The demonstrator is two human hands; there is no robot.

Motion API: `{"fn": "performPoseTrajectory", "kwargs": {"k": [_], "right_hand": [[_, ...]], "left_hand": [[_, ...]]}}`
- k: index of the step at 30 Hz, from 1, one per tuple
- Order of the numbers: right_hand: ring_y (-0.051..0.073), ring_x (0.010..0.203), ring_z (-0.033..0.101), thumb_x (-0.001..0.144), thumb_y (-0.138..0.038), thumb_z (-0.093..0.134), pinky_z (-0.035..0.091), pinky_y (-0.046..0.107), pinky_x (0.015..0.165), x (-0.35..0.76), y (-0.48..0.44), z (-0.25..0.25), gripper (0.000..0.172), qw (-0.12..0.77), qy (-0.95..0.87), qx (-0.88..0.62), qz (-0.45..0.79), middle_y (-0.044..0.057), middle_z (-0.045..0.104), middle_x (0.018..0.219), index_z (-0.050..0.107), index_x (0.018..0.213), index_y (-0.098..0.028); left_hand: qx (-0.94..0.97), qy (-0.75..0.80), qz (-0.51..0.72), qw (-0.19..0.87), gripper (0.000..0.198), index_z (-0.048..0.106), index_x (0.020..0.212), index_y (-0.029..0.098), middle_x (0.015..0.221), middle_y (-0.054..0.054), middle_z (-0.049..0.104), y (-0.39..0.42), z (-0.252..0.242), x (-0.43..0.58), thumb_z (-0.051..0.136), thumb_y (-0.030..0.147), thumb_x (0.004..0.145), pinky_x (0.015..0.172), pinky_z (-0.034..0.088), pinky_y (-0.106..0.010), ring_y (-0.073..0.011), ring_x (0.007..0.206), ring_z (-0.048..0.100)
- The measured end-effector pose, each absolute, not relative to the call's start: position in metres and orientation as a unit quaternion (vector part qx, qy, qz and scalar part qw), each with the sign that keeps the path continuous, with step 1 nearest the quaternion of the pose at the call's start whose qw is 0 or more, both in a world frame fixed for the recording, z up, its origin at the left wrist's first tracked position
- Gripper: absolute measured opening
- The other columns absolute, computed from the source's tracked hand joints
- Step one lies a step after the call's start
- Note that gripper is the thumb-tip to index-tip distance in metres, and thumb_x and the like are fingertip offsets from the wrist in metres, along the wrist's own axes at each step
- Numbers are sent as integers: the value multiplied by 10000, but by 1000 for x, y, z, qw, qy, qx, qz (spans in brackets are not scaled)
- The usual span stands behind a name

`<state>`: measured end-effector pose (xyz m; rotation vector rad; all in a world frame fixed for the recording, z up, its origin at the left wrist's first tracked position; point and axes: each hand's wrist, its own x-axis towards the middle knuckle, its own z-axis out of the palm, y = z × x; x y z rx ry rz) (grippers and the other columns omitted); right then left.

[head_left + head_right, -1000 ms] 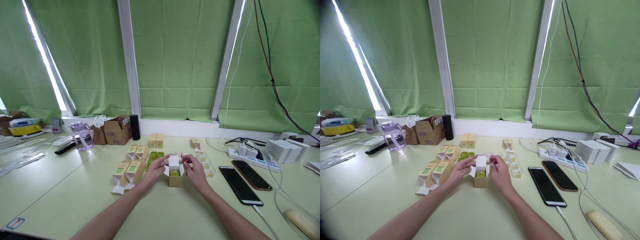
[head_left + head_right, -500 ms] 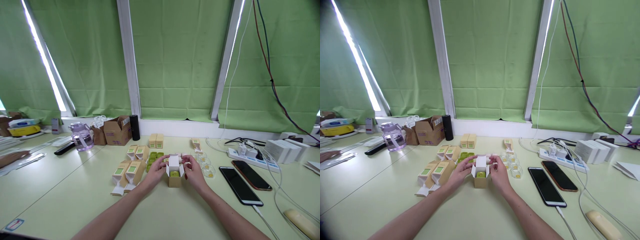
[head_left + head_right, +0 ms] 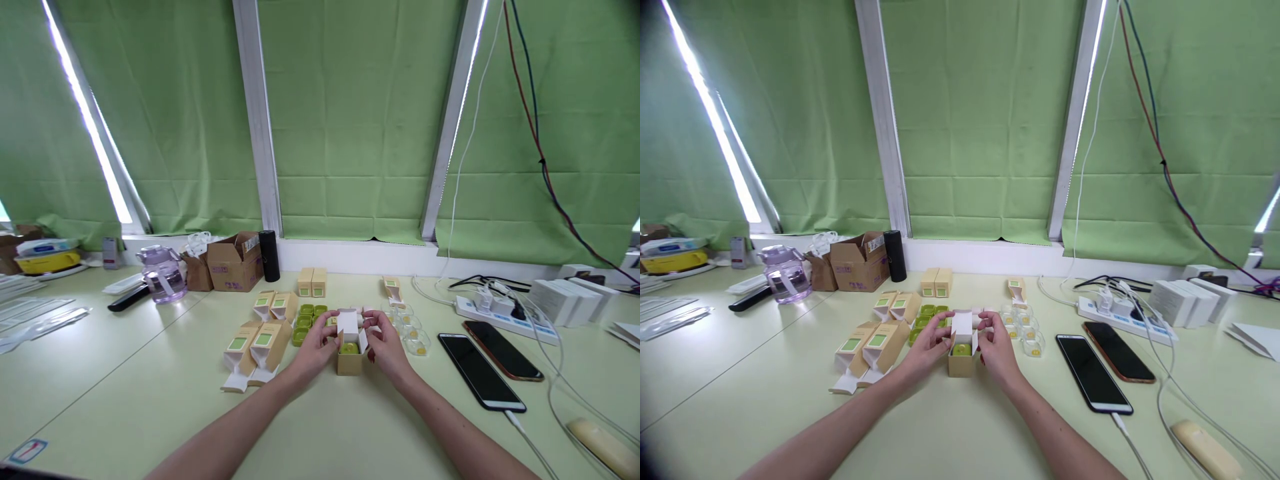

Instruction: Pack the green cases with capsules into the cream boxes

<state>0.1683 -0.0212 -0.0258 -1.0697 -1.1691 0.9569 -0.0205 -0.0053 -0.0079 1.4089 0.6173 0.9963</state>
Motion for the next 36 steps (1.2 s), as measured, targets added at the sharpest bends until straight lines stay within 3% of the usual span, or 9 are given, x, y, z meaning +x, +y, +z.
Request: {"fn": "performPoseTrajectory", "kwargs": {"k": [6, 20, 36], "right_hand": [[108, 555, 537, 674, -289, 567, 384, 214, 352, 167, -24, -20, 432, 596, -493, -471, 423, -2, 548, 994, 528, 1102, -247], [105, 544, 533, 646, -307, 599, 342, 206, 360, 166, -25, -20, 449, 595, -472, -465, 455, -15, 550, 971, 535, 1087, -254], [103, 569, 540, 685, -382, 664, 317, 182, 341, 163, -29, -18, 473, 581, -485, -452, 472, -20, 505, 989, 512, 1121, -280]], "left_hand": [[614, 255, 434, 608, 747, 413, 1375, 228, 1159, -143, 745, -3, -12, -18, 814, 508, 811, 873, 488, -348, -251, 969, 712], [617, 277, 436, 593, 654, 407, 1358, 233, 1113, -115, 764, -2, -15, -16, 768, 296, 816, 811, 499, -321, -221, 890, 711], [613, 279, 439, 594, 638, 415, 1341, 225, 1032, -90, 767, -2, -15, -14, 751, 258, 800, 739, 492, -281, -189, 809, 699]]}}
